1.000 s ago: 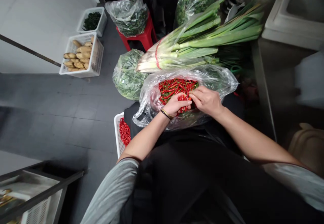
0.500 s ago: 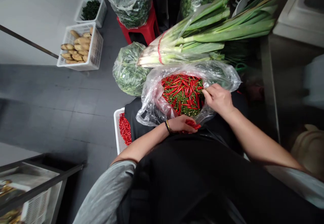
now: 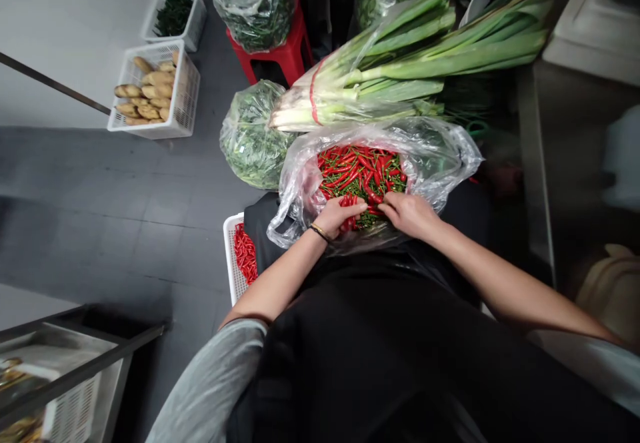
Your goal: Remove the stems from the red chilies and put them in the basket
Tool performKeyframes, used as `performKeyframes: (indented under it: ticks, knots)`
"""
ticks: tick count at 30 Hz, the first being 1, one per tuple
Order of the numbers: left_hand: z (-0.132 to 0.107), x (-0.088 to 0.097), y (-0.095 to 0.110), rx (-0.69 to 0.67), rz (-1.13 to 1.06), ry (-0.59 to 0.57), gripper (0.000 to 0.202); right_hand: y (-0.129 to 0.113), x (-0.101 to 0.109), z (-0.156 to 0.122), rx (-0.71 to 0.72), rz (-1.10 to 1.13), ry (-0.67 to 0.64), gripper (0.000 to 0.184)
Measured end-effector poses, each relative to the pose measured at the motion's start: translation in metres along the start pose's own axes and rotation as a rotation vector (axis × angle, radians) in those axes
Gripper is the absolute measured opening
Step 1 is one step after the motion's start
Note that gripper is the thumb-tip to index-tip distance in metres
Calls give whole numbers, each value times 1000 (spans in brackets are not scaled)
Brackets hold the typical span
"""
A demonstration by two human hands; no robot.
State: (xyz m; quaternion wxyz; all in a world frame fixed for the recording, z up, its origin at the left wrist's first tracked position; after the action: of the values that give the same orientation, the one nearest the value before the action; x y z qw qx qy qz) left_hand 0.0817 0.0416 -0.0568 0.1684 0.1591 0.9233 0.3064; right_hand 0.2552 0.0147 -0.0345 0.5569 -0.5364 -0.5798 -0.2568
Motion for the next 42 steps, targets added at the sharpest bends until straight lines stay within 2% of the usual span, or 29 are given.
performKeyframes:
  ticks: [3,4,6,8,10,12,15,19,23,26,28,30,35,37,39,42]
  knots:
    - [-1,-9,11,-163,-77,46,39,-13,-1,-8,154,205,43,28]
    - [-5,-11,15,-251,-30,67,38,-15,-1,-9,144,308,32,28]
    - [-18,-13,23,-436,108,109,33,-12,-2,-10,35,509,-17,33]
    - [-31,-10,27,-538,190,144,29,-2,1,-9,-72,562,-77,37]
    - [-36,0,30,-516,97,180,28,11,6,-7,-149,388,-85,38]
    - [-32,11,30,-404,-98,189,32,22,10,0,-192,166,-32,36]
    - [-18,19,28,-242,-239,139,35,28,8,16,-198,86,80,32]
    - [-6,8,26,-258,-144,130,35,23,13,30,-116,358,243,20]
    - [-1,-11,32,-338,-41,63,38,13,33,22,-61,843,321,26]
    - [-1,-17,36,-344,-116,24,37,6,39,13,-24,995,352,31]
    - [-2,-15,32,-292,-197,31,38,1,33,8,4,991,296,33]
    - [-5,-10,24,-215,-238,16,36,-6,20,4,29,979,162,31]
    - [-12,3,-5,-53,-315,-101,29,-26,-9,-11,48,1138,-65,31]
    - [-16,6,-9,-52,-336,-167,29,-34,-13,-17,99,1170,-137,30]
    - [-23,5,-8,-86,-284,-222,28,-38,-14,-21,88,1185,-159,31]
    - [-36,0,1,-245,-89,-147,26,-32,-7,-19,-93,1268,-70,29]
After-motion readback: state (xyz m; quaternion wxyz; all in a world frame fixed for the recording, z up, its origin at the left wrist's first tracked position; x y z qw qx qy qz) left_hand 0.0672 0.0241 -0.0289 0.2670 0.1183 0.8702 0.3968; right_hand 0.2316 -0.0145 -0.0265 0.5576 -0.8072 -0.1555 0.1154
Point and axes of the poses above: each hand's wrist, its own z-axis towards the middle knuckle, its own x-axis out of the back of the hand, y = z × x, the point moved 2 cm from there along z, towards the middle knuckle, and after that the axes turned 10 degrees about x, right-handed, at the moved point
